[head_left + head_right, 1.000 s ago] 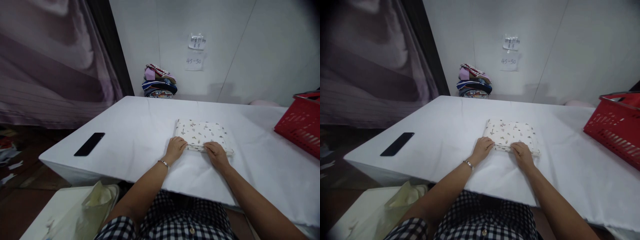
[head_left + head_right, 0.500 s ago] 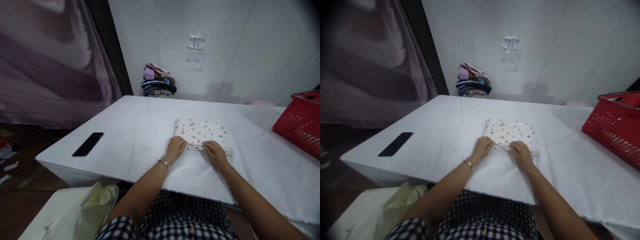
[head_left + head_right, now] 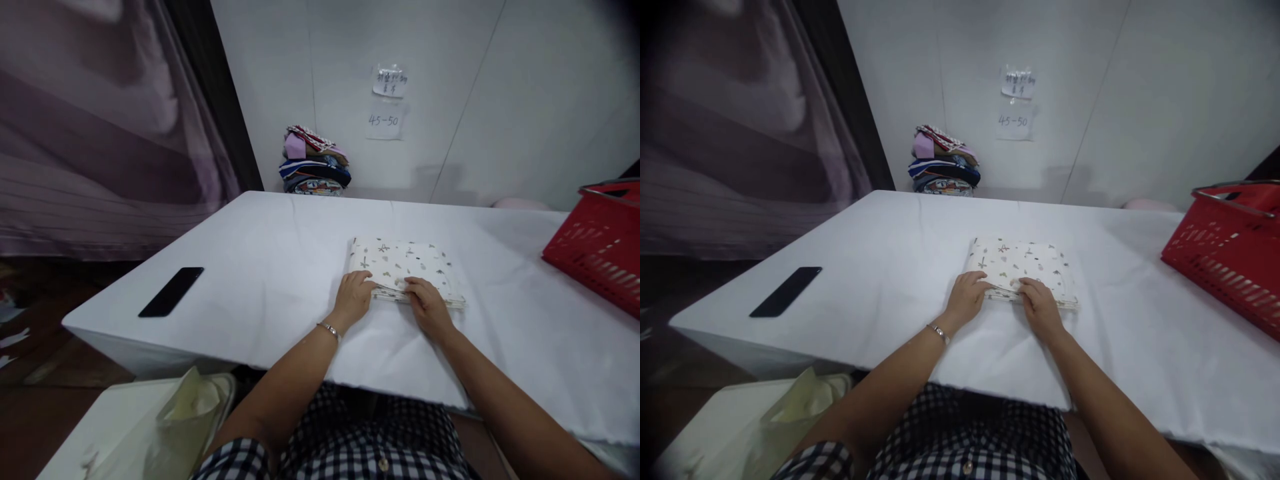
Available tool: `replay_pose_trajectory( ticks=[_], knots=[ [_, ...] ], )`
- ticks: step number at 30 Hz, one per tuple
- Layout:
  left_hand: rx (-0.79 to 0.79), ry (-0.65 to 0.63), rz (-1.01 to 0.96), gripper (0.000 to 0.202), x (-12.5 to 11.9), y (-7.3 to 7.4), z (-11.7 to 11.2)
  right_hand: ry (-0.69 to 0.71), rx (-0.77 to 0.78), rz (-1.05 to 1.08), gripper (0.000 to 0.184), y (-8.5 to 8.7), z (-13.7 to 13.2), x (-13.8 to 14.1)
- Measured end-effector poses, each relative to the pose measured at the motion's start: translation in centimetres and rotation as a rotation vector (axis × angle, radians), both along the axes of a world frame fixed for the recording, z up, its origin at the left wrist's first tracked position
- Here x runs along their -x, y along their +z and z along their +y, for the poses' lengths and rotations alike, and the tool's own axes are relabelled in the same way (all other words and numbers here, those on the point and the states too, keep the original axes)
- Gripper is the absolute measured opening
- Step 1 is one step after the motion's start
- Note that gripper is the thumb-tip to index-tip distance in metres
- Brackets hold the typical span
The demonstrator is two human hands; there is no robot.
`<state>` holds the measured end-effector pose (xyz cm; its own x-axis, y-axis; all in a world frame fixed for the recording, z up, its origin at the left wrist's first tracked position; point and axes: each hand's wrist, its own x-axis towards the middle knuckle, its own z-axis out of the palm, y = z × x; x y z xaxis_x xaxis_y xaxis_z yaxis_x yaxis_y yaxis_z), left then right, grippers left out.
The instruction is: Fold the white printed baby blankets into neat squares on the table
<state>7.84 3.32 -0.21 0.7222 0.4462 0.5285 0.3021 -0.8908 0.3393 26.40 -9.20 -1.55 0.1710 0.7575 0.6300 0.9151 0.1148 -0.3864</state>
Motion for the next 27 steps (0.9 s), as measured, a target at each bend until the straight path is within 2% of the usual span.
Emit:
replay_pose_trajectory(
  ticks=[4,11,17,27],
  knots=[
    [-0.003,0.020,0.038,0.029,0.10,0.41,-0.20,0.005,0.020,-0.039,0.023,0.26,-0.18,0.15],
    [-0.009,0.036,-0.005,0.015,-0.06,0.58,-0.07,-0.027,0.015,-0.105,0.021,0.63,-0.09,0.29],
    [-0.070,0.070,0.015,0.014,-0.12,0.48,-0.05,-0.020,0.001,-0.165,0.021,0.28,0.24,-0.04],
    [-0.101,0.113,0.078,0.014,-0.58,0.56,-0.26,-0.047,0.075,-0.189,0.023,0.29,0.25,0.22]
  ],
)
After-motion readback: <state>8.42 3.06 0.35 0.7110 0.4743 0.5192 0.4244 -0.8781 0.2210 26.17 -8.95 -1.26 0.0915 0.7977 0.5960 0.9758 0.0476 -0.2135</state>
